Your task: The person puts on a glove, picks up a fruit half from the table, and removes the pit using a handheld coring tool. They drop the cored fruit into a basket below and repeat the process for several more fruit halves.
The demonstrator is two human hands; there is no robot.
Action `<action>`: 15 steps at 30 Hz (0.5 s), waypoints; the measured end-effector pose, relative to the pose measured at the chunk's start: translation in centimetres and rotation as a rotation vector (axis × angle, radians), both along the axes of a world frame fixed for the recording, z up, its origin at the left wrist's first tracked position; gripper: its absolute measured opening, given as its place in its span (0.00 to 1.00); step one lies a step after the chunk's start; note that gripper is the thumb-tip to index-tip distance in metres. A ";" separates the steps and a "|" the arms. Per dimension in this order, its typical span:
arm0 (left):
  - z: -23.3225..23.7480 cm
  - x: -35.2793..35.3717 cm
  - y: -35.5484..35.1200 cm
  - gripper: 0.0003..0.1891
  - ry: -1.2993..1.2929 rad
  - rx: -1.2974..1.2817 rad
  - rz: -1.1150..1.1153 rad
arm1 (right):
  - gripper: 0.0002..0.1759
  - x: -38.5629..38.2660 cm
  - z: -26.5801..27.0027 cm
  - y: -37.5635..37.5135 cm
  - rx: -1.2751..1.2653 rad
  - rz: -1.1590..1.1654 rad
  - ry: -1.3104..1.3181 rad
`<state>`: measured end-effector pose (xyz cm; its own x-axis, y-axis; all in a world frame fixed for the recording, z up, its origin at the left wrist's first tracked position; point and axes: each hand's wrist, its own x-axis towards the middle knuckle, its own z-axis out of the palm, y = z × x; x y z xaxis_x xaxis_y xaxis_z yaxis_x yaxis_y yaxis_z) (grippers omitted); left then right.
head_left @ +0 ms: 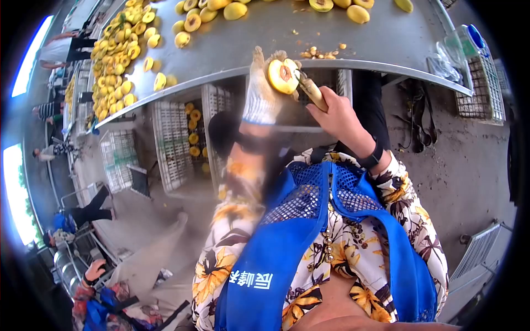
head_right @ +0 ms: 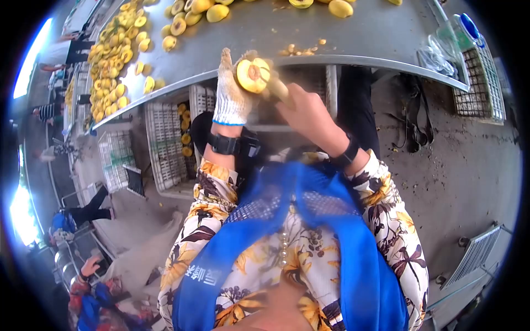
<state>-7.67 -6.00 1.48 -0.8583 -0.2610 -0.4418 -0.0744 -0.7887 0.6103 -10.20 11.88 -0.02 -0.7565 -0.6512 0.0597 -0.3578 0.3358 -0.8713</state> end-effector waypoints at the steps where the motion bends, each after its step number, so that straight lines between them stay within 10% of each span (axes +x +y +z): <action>1: -0.3 0.9 0.2 0.28 -0.031 0.001 0.042 | 0.13 0.3 -0.3 -0.6 -0.003 0.020 -0.013; 15: -3.2 2.2 2.2 0.23 0.135 0.057 0.026 | 0.10 1.9 -0.5 -0.5 0.184 0.095 -0.026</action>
